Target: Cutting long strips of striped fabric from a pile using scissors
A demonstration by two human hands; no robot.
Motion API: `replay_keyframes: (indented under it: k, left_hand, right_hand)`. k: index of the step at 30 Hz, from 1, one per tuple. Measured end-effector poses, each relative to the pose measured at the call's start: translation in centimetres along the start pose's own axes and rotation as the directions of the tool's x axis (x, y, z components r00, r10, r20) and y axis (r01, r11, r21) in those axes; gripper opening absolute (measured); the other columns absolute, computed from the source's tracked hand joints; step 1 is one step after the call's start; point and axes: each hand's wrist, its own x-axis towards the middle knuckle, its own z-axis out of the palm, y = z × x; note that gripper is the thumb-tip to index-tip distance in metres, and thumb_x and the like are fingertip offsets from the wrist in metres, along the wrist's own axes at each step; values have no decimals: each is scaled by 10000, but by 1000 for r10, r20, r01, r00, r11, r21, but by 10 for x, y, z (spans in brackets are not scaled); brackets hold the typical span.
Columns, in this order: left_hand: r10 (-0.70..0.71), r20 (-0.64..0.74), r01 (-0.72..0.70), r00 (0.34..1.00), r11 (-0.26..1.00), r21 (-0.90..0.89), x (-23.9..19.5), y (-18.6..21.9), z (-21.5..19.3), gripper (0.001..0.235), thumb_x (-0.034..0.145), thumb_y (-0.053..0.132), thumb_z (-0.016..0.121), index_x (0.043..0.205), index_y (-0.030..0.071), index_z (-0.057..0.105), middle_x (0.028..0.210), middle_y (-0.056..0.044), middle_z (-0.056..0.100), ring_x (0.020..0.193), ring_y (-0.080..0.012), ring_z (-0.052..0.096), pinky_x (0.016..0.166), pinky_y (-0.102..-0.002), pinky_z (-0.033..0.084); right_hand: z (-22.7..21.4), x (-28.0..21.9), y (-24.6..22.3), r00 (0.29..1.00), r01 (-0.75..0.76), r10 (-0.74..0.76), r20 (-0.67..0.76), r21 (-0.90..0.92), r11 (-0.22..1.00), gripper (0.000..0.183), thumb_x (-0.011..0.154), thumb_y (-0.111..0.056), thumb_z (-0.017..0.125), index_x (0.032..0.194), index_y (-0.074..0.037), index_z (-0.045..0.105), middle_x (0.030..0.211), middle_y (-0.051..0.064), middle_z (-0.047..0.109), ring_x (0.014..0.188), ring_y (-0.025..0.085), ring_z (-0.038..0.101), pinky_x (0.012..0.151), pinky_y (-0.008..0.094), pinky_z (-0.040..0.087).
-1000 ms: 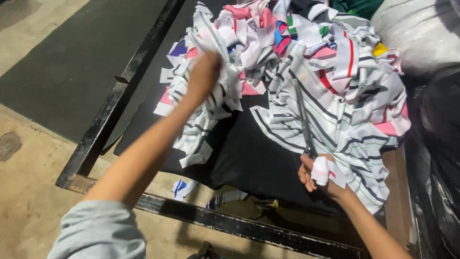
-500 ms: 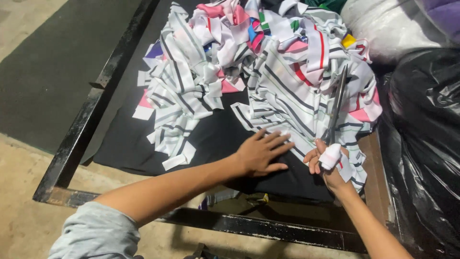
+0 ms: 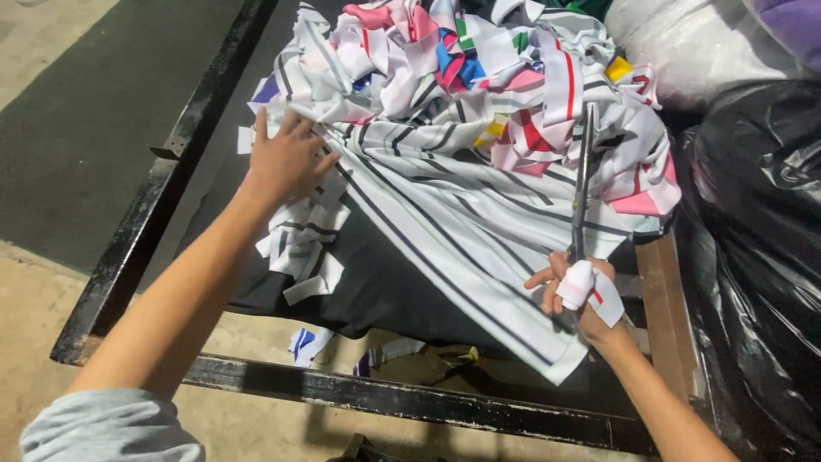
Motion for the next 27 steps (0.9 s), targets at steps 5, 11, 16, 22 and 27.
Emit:
replay_keyframes:
  k: [5,11,16,22,27]
  left_hand:
    - [-125,-197,83,972,975,-208,1,104,-50,474,897,477,671,1188,106,722,1224,-178,645,1179,-403,608,1002,-685,381]
    - [-138,-15,125,990,936,-329,30,150,-39,780,1019,643,441,1516,42,458,1409,-275,488,1380,-437,403,1099,-605,265]
    - [-100,120,120,988,979,-167,57,153,-18,240,892,196,636,1081,103,749,904,-103,769,898,-340,750,850,-531,389]
    - [108,139,-57,984,942,-331,69,116,-35,315,710,380,864,940,168,828,932,-126,772,912,-354,757,802,-503,518]
    - [-52,177,172,983,608,-775,135,50,-56,269,894,172,558,1144,85,509,1157,-157,632,1017,-302,593,828,-460,496]
  right_hand:
    - [18,11,-4,999,13,-7,52,-118,993,444,1076,-283,540,912,37,801,469,166,660,365,179,526,462,265,450]
    - [39,1,-10,992,-39,60,108,-183,982,315,1013,-244,622,1011,-10,832,508,192,705,428,203,590,492,296,485]
    - [55,-18,-56,993,-90,95,68,-68,994,285,961,-206,711,821,27,795,494,220,725,443,226,669,519,311,527]
    - [56,-25,-59,997,16,-15,73,-9,1000,341,945,-141,732,668,56,704,579,240,789,497,228,747,574,323,573]
    - [46,-21,-40,993,2,8,116,-85,996,337,909,-307,674,1076,-72,850,531,107,774,346,143,547,442,292,501]
